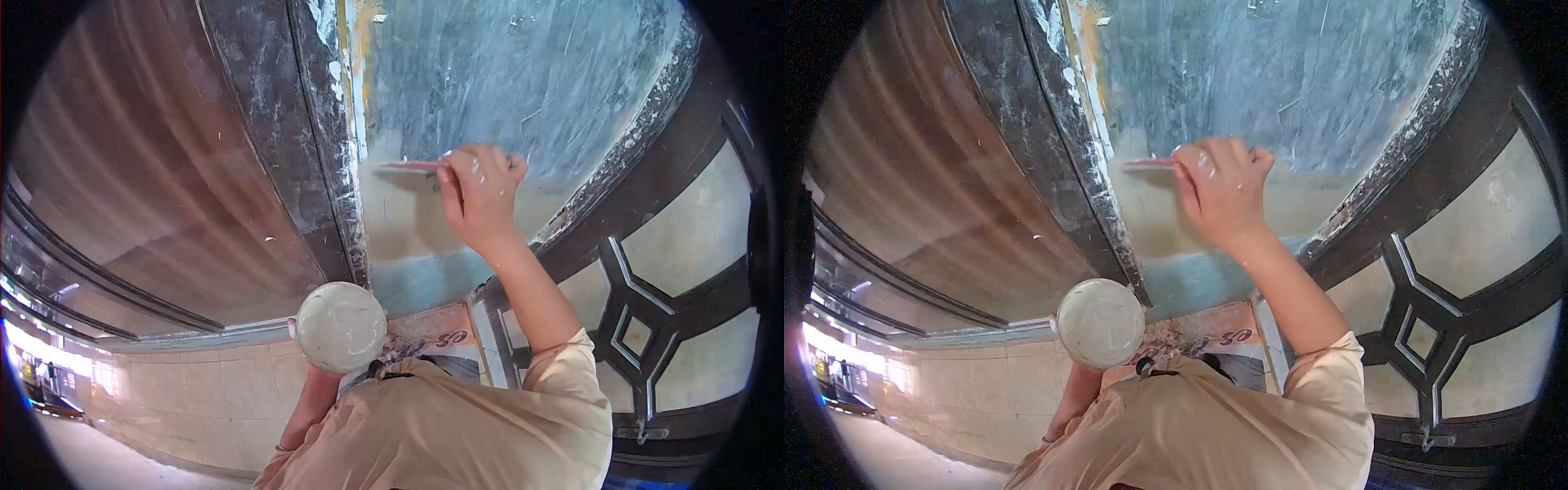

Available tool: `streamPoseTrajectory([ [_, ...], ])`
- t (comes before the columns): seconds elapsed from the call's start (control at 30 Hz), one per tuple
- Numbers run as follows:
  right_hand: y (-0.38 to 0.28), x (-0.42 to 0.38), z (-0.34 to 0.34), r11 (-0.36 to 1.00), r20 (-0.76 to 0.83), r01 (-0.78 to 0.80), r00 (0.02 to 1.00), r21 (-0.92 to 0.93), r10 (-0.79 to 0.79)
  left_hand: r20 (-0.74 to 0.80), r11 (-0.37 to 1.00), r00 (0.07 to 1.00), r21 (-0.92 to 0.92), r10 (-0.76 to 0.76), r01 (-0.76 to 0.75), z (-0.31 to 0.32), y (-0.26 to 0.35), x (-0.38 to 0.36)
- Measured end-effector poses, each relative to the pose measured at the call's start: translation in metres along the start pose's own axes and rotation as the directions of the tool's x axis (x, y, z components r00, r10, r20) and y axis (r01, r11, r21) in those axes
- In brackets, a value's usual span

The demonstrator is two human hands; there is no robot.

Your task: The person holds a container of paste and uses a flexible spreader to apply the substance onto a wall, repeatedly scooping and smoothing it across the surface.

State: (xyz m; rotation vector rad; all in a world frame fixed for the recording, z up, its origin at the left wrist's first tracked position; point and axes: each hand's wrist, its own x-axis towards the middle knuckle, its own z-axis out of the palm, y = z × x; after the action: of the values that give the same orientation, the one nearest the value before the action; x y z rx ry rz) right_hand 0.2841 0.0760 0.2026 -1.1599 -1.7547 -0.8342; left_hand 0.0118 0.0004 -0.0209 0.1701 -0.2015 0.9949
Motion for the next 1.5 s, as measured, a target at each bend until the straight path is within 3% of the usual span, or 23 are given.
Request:
streamPoseTrajectory([
  [0.03,-0.005,-0.012,0.003,1.0,-0.001,-0.001,1.0,-0.001,0.001,-0.027,0.999,0.999,0.02,0.027,-0.027,-0.009,0.003,-0.002],
  [0.1,-0.013,-0.063,0.027,0.998,0.232,0.005,0.972,0.064,-0.02,-0.07,0.999,0.997,0.021,0.035,-0.033,-0.023,0.008,-0.008],
  [0.17,-0.021,-0.129,0.059,0.996,0.491,0.009,0.87,0.085,-0.049,-0.116,0.999,0.992,0.018,0.043,-0.041,-0.027,0.009,-0.01],
  [0.2,-0.021,-0.149,0.072,0.997,0.494,0.007,0.868,0.083,-0.047,-0.156,0.988,0.987,0.152,0.049,-0.026,-0.025,0.009,-0.008],
  [0.23,-0.022,-0.165,0.084,0.994,0.469,-0.008,0.882,0.109,-0.044,-0.194,0.959,0.979,0.283,0.059,-0.001,-0.023,0.009,-0.005],
  [0.3,-0.021,-0.152,0.087,0.991,0.435,-0.016,0.899,0.135,-0.045,-0.105,0.971,0.994,0.235,-0.004,0.029,-0.01,0.008,0.004],
  [0.37,-0.009,-0.123,0.082,0.998,0.317,-0.039,0.947,-0.05,0.053,-0.029,0.98,0.998,0.186,-0.059,0.064,0.008,0.001,0.007],
  [0.43,-0.006,-0.067,0.044,0.992,0.096,-0.127,0.987,-0.009,0.127,0.075,0.987,0.993,-0.126,-0.089,0.097,0.025,-0.005,0.013],
  [0.57,0.006,-0.035,0.013,0.989,-0.093,-0.142,0.985,0.048,0.146,-0.09,0.985,0.995,-0.171,-0.052,0.036,0.009,-0.003,0.01],
  [0.67,-0.004,-0.09,0.031,0.993,0.271,-0.073,0.961,0.094,0.045,0.008,0.992,0.999,-0.112,-0.051,0.052,0.009,-0.004,0.011],
  [0.7,-0.003,-0.123,0.048,0.993,0.271,-0.073,0.962,0.094,0.045,-0.015,0.997,0.999,-0.072,-0.039,0.038,0.001,-0.001,0.009],
  [0.77,-0.002,-0.163,0.066,0.988,0.445,-0.009,0.893,0.155,-0.062,-0.042,0.999,0.999,-0.032,-0.021,0.019,-0.001,-0.002,0.006],
  [0.8,0.004,-0.166,0.067,0.987,0.442,-0.01,0.895,0.162,-0.063,-0.014,1.0,0.999,-0.007,-0.029,0.029,0.003,-0.001,0.008],
  [0.87,0.025,-0.156,0.068,0.998,0.555,-0.064,0.829,-0.027,0.068,0.011,0.999,0.999,0.029,-0.037,0.037,0.006,0.001,0.012],
  [0.97,0.05,-0.088,0.037,0.987,0.156,-0.111,0.979,-0.116,0.129,-0.031,0.999,0.999,0.043,0.027,-0.025,0.008,-0.001,0.017],
  [1.07,0.054,-0.045,-0.009,0.984,-0.048,-0.176,0.983,-0.026,0.174,-0.105,0.985,0.994,0.17,0.034,-0.015,0.014,-0.005,0.023],
  [1.13,0.049,-0.046,-0.016,0.977,-0.141,-0.207,0.967,0.057,0.214,-0.005,0.964,1.0,0.266,-0.019,0.02,0.006,-0.005,0.027],
  [1.2,0.025,-0.064,-0.018,0.796,0.113,-0.443,0.892,0.413,0.438,-0.032,0.961,0.999,0.275,-0.024,0.032,0.009,-0.008,0.031],
  [1.27,0.006,-0.08,-0.014,0.713,0.39,-0.542,0.834,0.446,0.39,-0.17,0.944,0.985,0.321,-0.021,0.075,0.011,-0.011,0.031],
  [1.33,-0.01,-0.097,-0.003,0.487,0.594,-0.712,0.697,0.506,0.402,-0.232,0.951,0.972,0.304,0.029,0.045,-0.008,-0.009,0.027],
  [1.37,-0.017,-0.097,-0.003,0.487,0.596,-0.709,0.7,0.51,0.393,-0.291,0.957,0.955,0.29,0.063,0.025,-0.011,-0.009,0.028],
  [1.43,-0.025,-0.097,-0.002,0.282,0.733,-0.815,0.578,0.506,0.358,-0.351,0.975,0.935,0.22,0.059,0.021,-0.015,-0.01,0.026],
  [1.5,-0.024,-0.102,0.003,0.338,0.709,-0.776,0.627,0.532,0.324,-0.527,0.984,0.846,0.178,0.079,0.019,-0.041,-0.013,0.024],
])
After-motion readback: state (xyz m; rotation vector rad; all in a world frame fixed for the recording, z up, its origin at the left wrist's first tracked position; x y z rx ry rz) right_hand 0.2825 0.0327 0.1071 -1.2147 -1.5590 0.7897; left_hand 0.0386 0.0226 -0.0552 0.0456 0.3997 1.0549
